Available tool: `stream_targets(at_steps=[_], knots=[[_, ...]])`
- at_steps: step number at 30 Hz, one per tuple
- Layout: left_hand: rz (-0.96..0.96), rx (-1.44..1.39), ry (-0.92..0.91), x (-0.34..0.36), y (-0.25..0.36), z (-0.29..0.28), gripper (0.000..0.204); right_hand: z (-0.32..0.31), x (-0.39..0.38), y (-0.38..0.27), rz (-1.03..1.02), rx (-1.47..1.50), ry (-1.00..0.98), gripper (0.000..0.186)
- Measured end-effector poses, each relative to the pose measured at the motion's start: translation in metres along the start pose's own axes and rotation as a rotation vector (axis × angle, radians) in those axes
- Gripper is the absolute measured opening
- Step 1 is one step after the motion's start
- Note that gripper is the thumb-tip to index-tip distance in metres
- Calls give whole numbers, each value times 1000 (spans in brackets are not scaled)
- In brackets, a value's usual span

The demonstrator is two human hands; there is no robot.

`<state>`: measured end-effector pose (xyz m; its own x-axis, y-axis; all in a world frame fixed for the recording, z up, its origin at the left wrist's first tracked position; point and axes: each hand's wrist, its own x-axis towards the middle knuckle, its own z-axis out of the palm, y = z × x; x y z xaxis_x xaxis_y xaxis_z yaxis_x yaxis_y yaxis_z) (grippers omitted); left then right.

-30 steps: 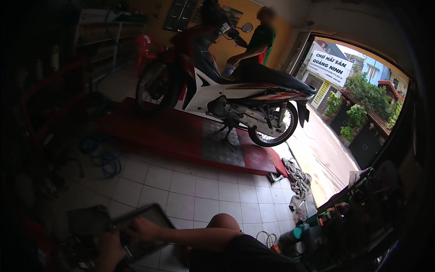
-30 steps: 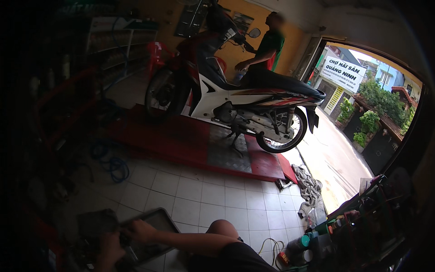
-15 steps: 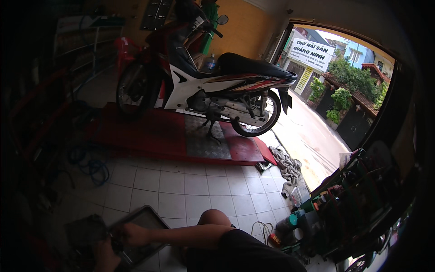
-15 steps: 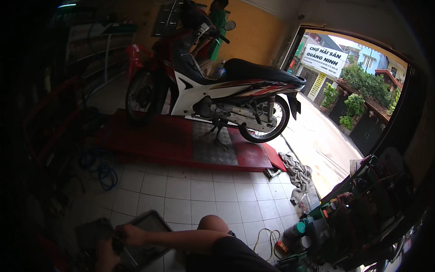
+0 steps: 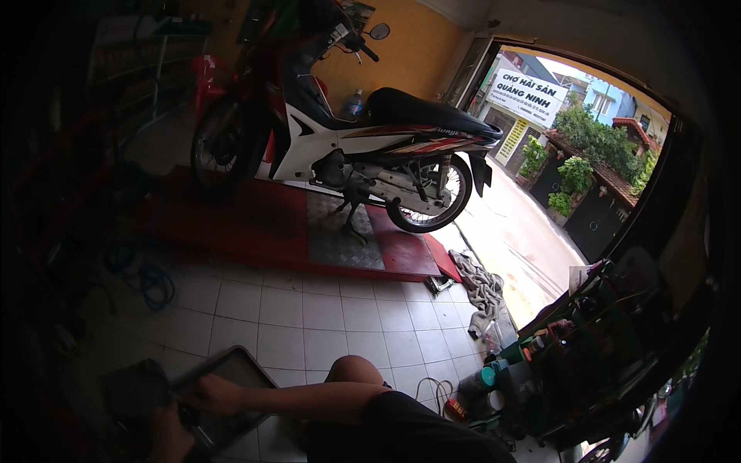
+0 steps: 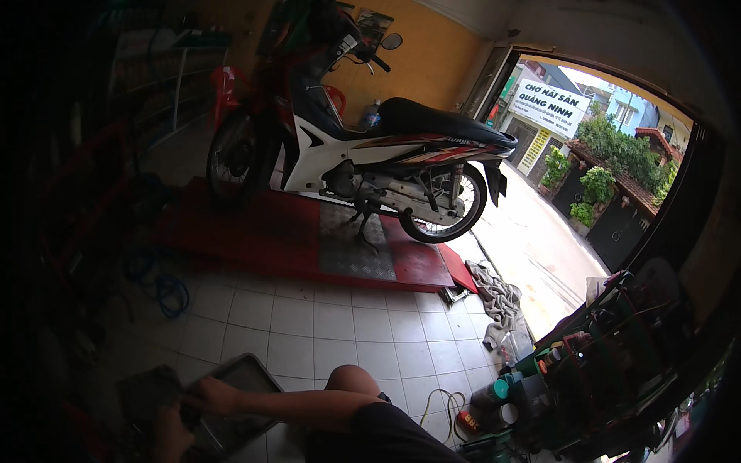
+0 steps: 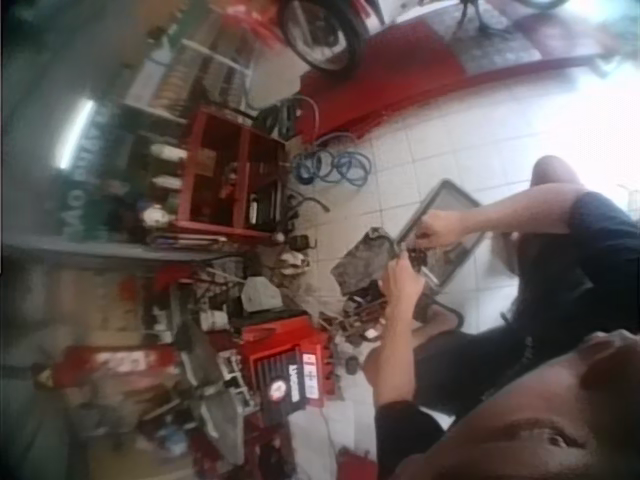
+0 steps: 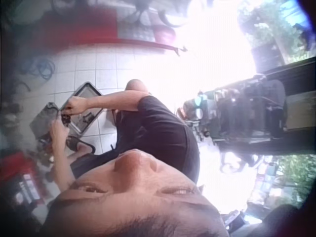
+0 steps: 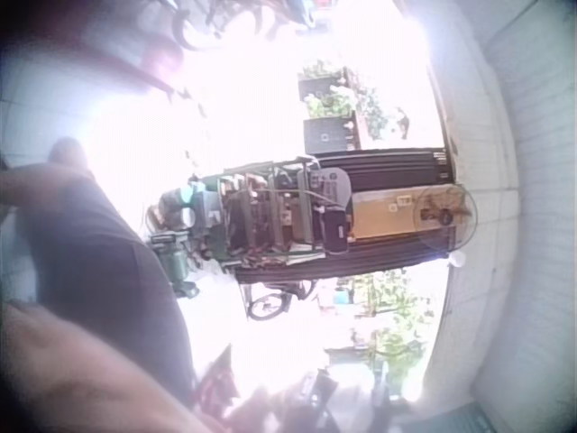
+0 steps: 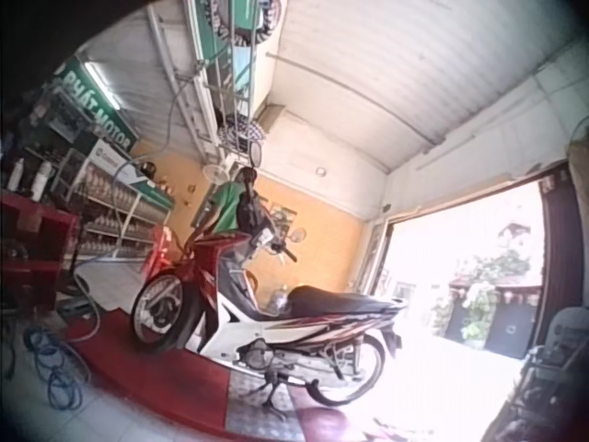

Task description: The person disassembles a motorcycle starter motor on a metal tray, removing screws and internal components. They then use a screwdriver to work on a cylindrical metal part, likely a solenoid, before placing the tools back on the tray.

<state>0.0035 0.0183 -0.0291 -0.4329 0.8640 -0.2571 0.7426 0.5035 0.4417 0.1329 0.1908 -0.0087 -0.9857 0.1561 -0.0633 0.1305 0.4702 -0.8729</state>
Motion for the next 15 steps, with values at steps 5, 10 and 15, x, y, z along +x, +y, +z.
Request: stream_targets(at_steps=[5, 10, 15], knots=[[63, 83, 107, -1, 4, -1, 64, 20, 11, 48, -205, 52, 118, 33], [45, 78, 99, -6, -2, -6, 64, 17, 16, 24, -57, 14, 57, 28], [43, 79, 76, -5, 8, -5, 65, 15, 5, 32, -140, 8, 119, 27]])
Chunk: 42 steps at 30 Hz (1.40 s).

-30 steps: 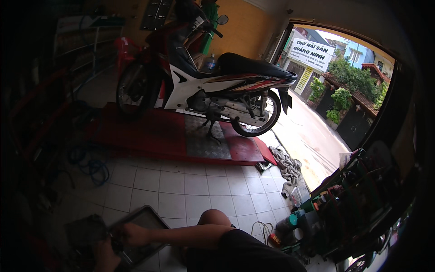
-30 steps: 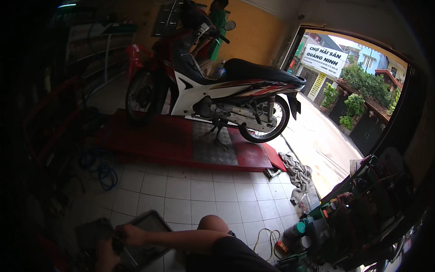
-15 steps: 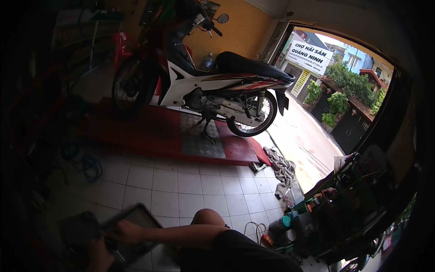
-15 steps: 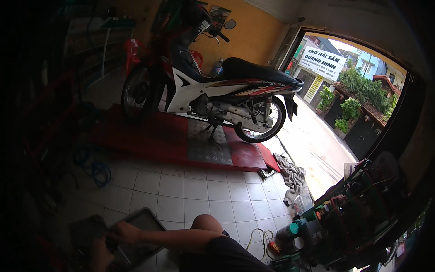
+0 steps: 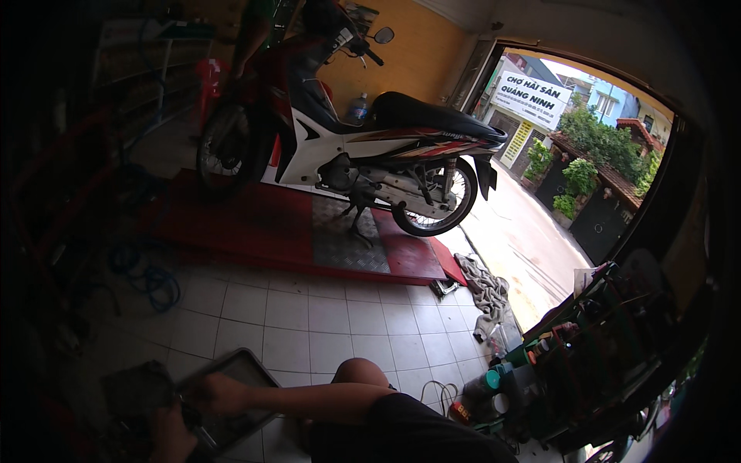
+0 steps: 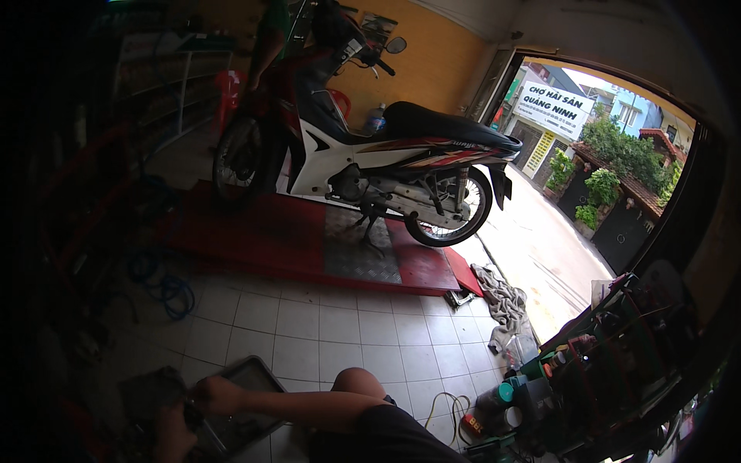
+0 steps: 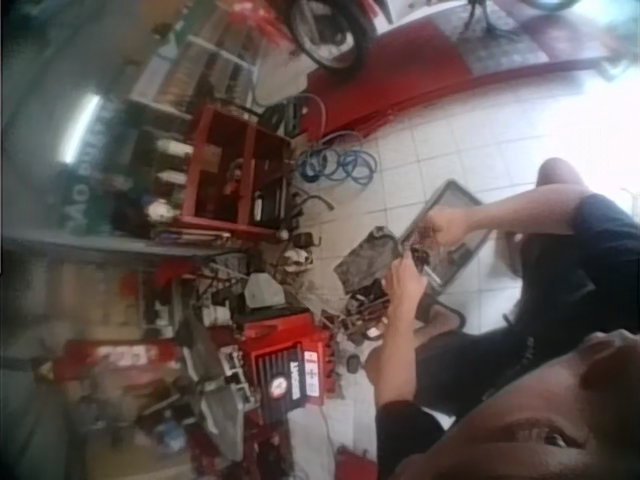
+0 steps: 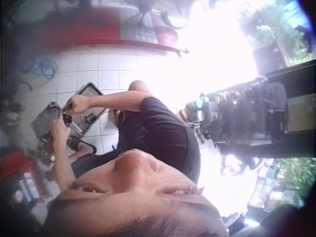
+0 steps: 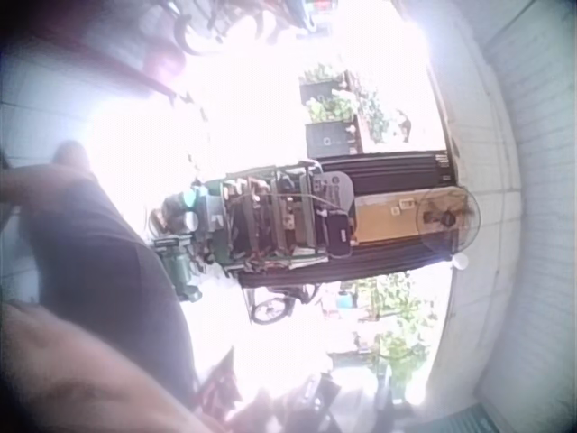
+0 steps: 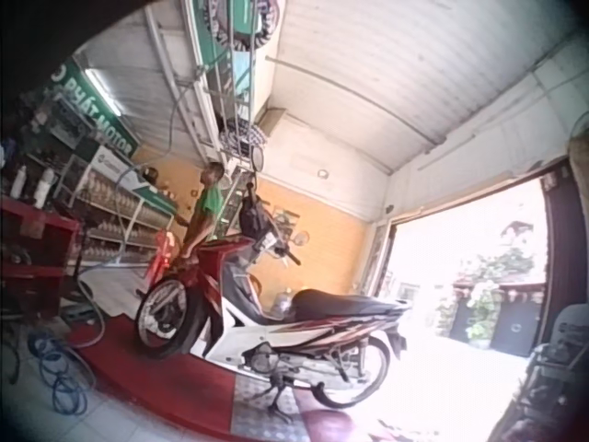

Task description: The person disassembles a motorcycle starter motor on a metal tray, removing screws and internal components. They then use a screwdriver to work on a cylindrical metal part, likely a solenoid, before placing the tools back on the tray.

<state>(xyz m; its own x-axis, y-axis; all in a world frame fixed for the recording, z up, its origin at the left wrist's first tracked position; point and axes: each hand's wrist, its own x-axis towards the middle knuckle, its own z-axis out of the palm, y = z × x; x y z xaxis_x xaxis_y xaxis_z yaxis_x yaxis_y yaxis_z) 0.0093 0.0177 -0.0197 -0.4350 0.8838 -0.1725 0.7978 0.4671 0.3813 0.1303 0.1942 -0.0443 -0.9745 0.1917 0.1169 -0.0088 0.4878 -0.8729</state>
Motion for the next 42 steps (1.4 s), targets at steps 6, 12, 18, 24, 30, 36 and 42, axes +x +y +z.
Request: stream_targets(at_steps=[6, 12, 18, 24, 30, 36, 42], knots=[[-15, -23, -1, -1, -9, -3, 67, 2, 11, -7, 48, -21, -82, 28], [-28, 16, 18, -2, -14, -3, 67, -16, 12, -36, 248, 74, -199, 30], [-12, 9, -23, 1, -8, -3, 66, -3, 2, -3, -115, 15, -24, 30], [-33, 15, -22, -1, -4, 1, 65, -8, 7, -12, 128, 63, -115, 34], [-44, 75, -27, -5, -27, 2, 79, -3, 22, 2, 120, -42, -260, 45], [21, 106, -138, 6, -4, -13, 69, -1, 6, -3, 17, 16, -35, 22], [41, 136, -88, -10, -8, -15, 68, -6, 21, -16, 436, -28, -327, 33]])
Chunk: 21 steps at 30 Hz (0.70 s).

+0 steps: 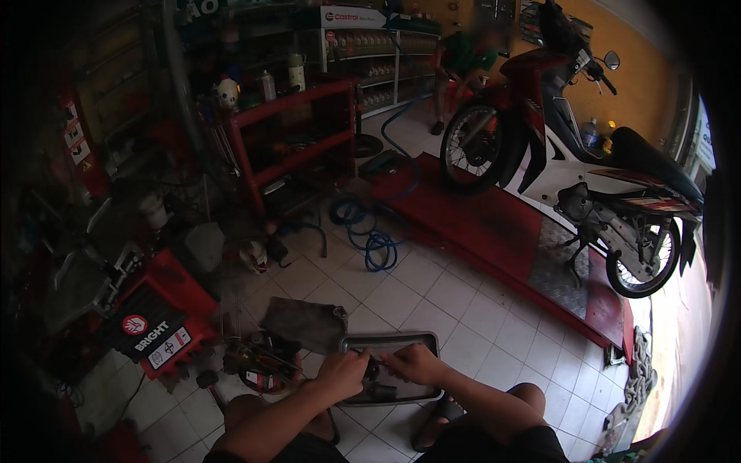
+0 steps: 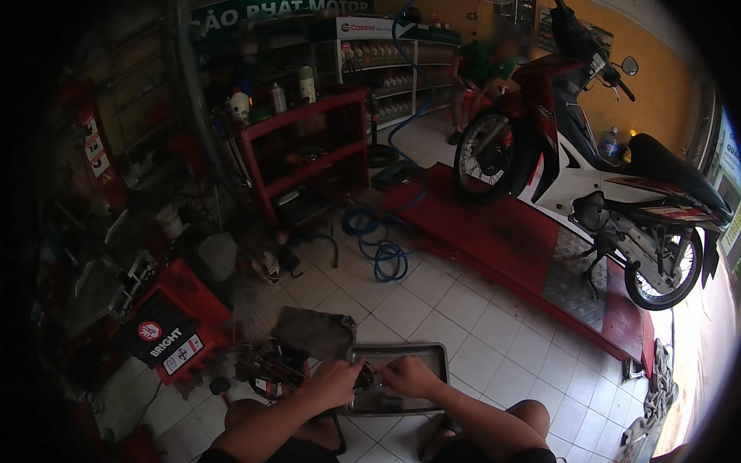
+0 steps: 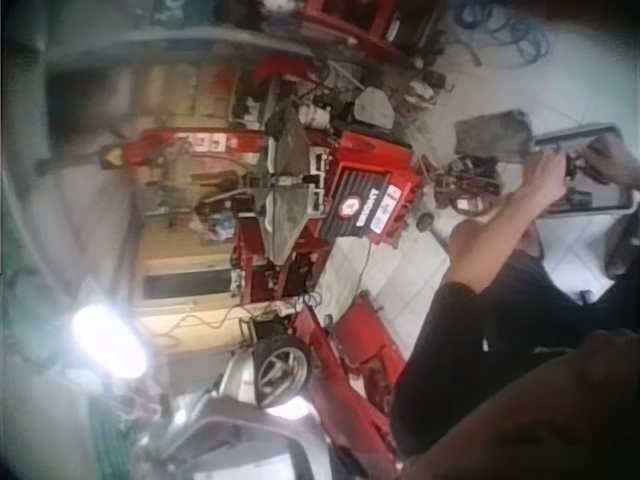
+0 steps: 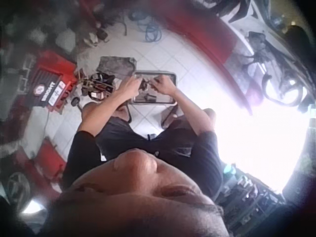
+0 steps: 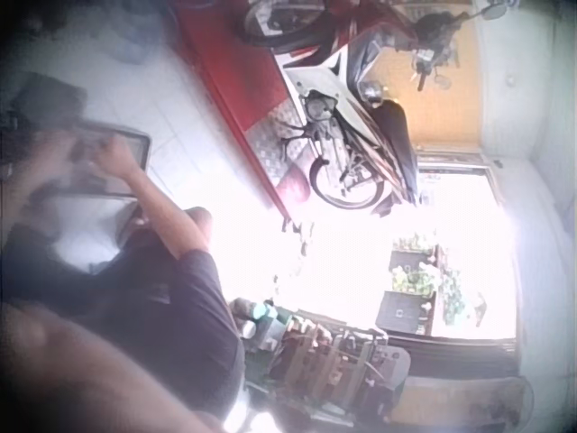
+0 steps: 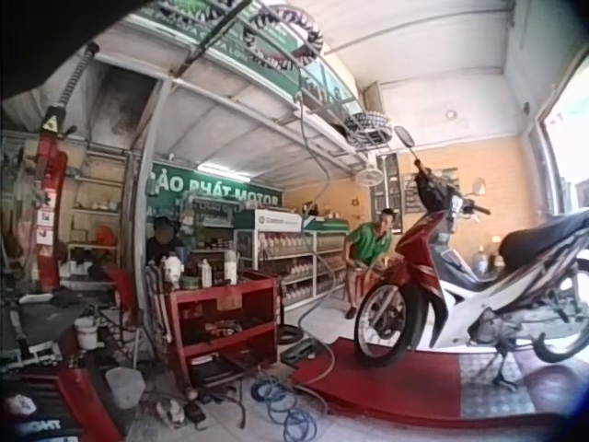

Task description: The person disassembles a motorcycle starter motor on a metal tray, removing screws and internal components. They then use a screwdriver to work on a cylindrical metal part, likely a solenoid, before placing the tools back on the tray.

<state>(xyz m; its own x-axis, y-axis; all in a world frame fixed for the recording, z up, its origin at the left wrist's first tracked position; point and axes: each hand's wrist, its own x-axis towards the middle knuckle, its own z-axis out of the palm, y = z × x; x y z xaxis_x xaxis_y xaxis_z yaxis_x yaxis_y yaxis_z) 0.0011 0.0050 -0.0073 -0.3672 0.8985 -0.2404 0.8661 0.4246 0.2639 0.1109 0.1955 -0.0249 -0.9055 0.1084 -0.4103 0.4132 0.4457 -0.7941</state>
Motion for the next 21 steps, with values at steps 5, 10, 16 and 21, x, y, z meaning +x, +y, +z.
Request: stream_targets(at_steps=[5, 10, 16, 21], knots=[[-8, -25, -20, 6, 13, -6, 68, 8, -8, 21, -368, 40, 280, 46], [-1, -21, -14, 5, 8, -2, 69, -5, -5, 9, -11, 36, 48, 35], [-12, -37, -9, 6, 8, -8, 71, 0, -10, 5, -327, 16, 282, 34], [-7, -54, 14, 5, 8, -3, 73, 3, -8, 12, -329, 91, 230, 31]])
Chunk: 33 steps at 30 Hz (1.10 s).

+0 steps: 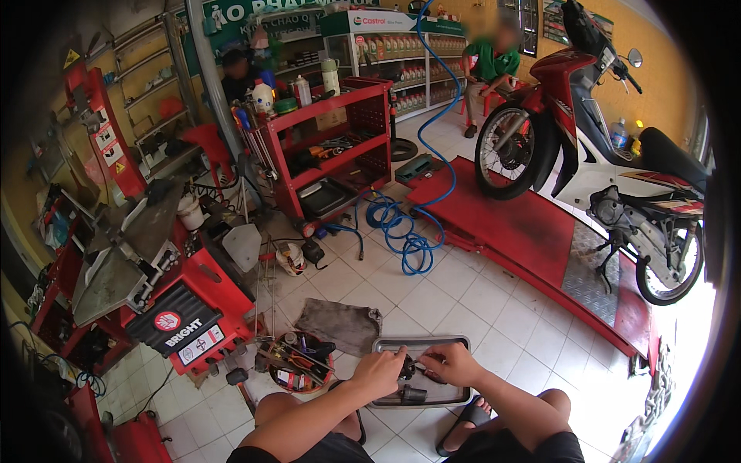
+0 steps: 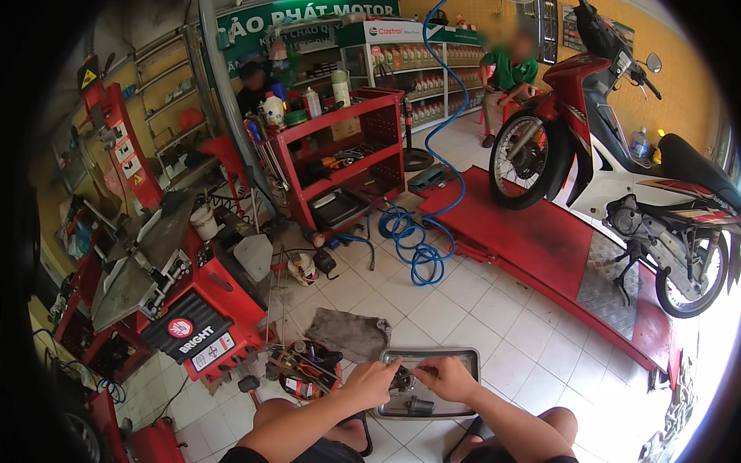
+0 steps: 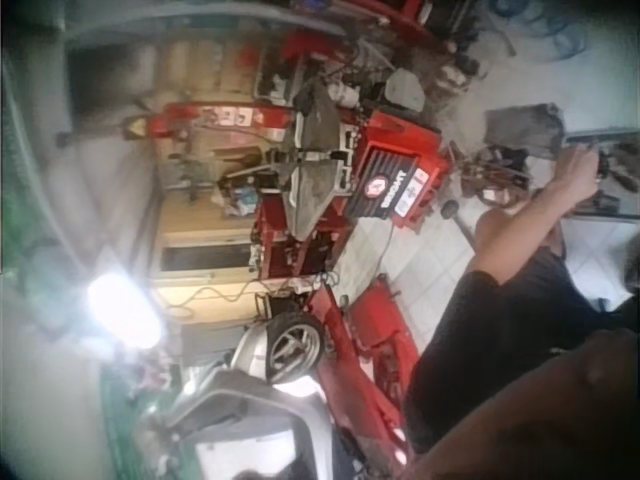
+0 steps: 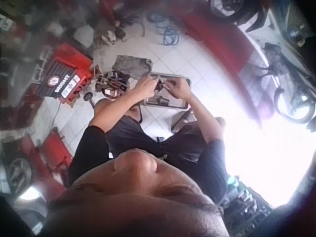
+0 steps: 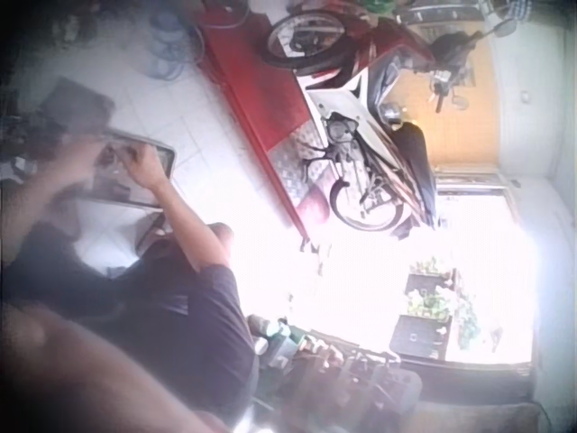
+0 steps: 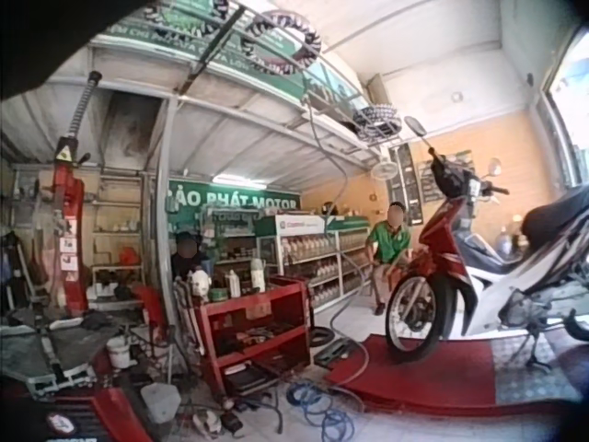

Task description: The person disassembles a motorcycle starter motor on a metal tray, removing screws and internal components. They then use a screwdriver to work on a cylindrical metal part, likely a solenoid, before placing the tools back on the tray.

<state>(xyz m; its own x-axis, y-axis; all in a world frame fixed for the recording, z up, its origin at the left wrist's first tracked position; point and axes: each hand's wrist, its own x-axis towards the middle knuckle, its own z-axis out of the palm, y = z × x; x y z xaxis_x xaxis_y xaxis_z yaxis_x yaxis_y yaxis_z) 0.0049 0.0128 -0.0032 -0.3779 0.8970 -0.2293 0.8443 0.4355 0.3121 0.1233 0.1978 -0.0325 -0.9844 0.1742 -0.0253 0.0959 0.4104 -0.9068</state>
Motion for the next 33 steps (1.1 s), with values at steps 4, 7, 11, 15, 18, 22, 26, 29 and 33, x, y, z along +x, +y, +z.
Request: stream_targets(at_steps=[4, 7, 11, 15, 18, 22, 26, 29, 33], knots=[[-6, 1, -1, 0, -2, 0, 74, -8, -3, -11, -89, -85, 51, 29], [-6, -1, 7, 1, -2, 1, 74, -16, 6, -14, 269, -268, -177, 36], [-6, -60, 33, 4, -3, 4, 79, -11, -2, -3, -90, -106, 28, 33], [-37, -54, 18, 1, -2, 2, 81, -14, 4, -11, 152, -208, -61, 34], [-13, -27, 38, 2, 0, 0, 74, -17, 3, -12, -54, -82, -9, 34], [26, -45, 149, 9, -9, 15, 74, -18, -1, -15, -78, -71, 42, 36], [21, 14, 111, 6, -9, 16, 74, -18, 10, -3, 185, -73, -130, 41], [6, 30, 74, 6, -5, 12, 73, -22, 1, -11, -148, 163, -73, 36], [-12, 6, 89, 7, -6, 14, 73, -23, -2, -13, -146, -26, -7, 34]])
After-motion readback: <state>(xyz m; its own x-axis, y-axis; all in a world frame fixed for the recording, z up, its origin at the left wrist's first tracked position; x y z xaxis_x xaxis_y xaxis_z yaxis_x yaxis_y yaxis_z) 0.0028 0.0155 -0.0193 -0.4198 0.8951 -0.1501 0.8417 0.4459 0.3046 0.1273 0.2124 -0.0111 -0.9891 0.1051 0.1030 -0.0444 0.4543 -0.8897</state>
